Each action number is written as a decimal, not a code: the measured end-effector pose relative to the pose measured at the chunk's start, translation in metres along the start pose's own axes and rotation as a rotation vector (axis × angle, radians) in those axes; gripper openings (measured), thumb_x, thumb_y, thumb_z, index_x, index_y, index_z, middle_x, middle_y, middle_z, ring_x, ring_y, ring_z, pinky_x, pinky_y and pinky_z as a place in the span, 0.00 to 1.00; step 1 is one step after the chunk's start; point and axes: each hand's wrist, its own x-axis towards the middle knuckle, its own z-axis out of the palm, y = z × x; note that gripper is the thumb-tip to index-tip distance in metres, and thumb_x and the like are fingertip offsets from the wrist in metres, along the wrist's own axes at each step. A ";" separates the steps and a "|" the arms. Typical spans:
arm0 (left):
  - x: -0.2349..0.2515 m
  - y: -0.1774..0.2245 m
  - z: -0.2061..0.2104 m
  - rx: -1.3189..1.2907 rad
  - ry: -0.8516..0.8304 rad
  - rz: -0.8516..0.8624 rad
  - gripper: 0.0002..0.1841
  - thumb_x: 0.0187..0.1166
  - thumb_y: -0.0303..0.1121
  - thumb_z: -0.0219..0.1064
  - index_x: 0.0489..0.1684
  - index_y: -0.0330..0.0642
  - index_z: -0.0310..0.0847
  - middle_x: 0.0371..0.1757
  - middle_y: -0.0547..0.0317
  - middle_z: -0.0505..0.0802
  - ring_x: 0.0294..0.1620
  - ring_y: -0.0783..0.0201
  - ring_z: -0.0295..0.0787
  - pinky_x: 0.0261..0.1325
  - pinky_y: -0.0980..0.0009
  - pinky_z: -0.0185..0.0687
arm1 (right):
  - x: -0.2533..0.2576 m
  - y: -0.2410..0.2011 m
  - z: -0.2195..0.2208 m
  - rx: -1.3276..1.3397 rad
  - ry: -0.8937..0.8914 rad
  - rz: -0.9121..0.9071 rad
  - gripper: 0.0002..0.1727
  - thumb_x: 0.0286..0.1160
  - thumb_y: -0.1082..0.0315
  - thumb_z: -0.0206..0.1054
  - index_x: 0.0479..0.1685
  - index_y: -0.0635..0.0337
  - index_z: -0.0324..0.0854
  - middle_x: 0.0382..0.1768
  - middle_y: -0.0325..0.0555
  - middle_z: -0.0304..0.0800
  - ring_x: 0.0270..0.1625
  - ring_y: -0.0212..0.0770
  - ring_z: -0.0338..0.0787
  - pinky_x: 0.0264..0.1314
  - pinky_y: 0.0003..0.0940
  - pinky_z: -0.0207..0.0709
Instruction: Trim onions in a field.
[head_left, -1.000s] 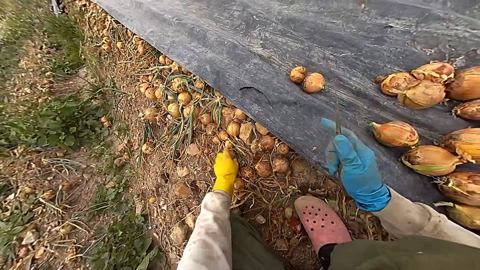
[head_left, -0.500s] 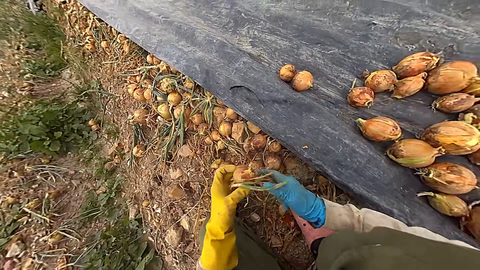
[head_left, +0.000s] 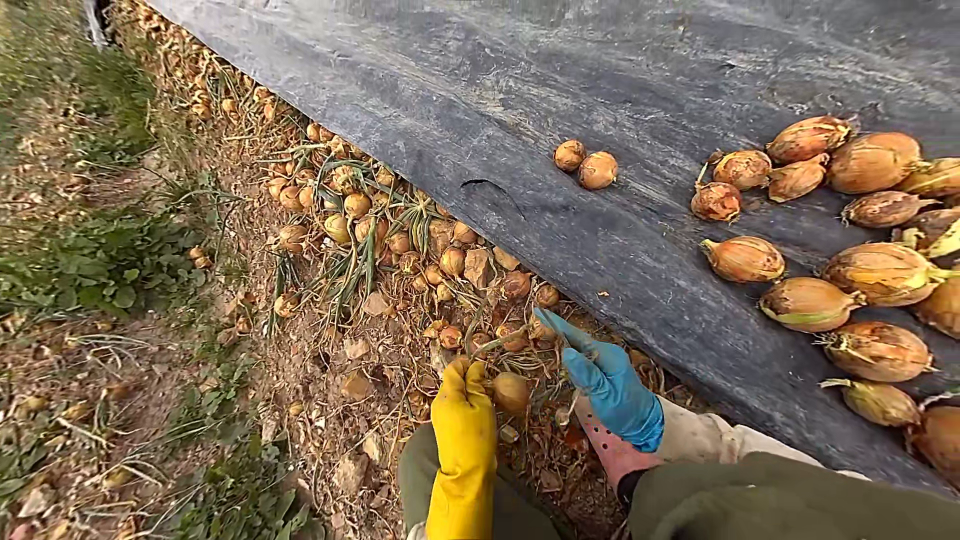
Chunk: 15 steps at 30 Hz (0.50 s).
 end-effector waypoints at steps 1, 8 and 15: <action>0.006 0.010 -0.005 -0.114 -0.011 -0.070 0.11 0.90 0.34 0.60 0.47 0.35 0.84 0.28 0.57 0.93 0.25 0.67 0.92 0.30 0.68 0.92 | 0.000 0.005 -0.003 -0.043 0.018 0.182 0.43 0.80 0.25 0.43 0.81 0.41 0.78 0.46 0.33 0.94 0.38 0.30 0.88 0.41 0.38 0.84; -0.005 0.036 -0.009 -0.358 -0.304 0.019 0.07 0.80 0.25 0.70 0.48 0.32 0.82 0.35 0.51 0.97 0.27 0.59 0.96 0.30 0.68 0.94 | -0.007 0.013 0.013 -0.057 -0.456 0.495 0.45 0.77 0.21 0.37 0.56 0.47 0.87 0.36 0.40 0.87 0.35 0.37 0.86 0.39 0.43 0.81; -0.026 0.019 0.016 -0.329 -0.513 -0.019 0.07 0.71 0.26 0.77 0.36 0.35 0.84 0.28 0.56 0.94 0.23 0.65 0.93 0.28 0.69 0.93 | -0.004 -0.014 0.009 0.142 -0.265 0.535 0.29 0.87 0.39 0.50 0.50 0.52 0.87 0.30 0.31 0.88 0.27 0.24 0.83 0.32 0.24 0.79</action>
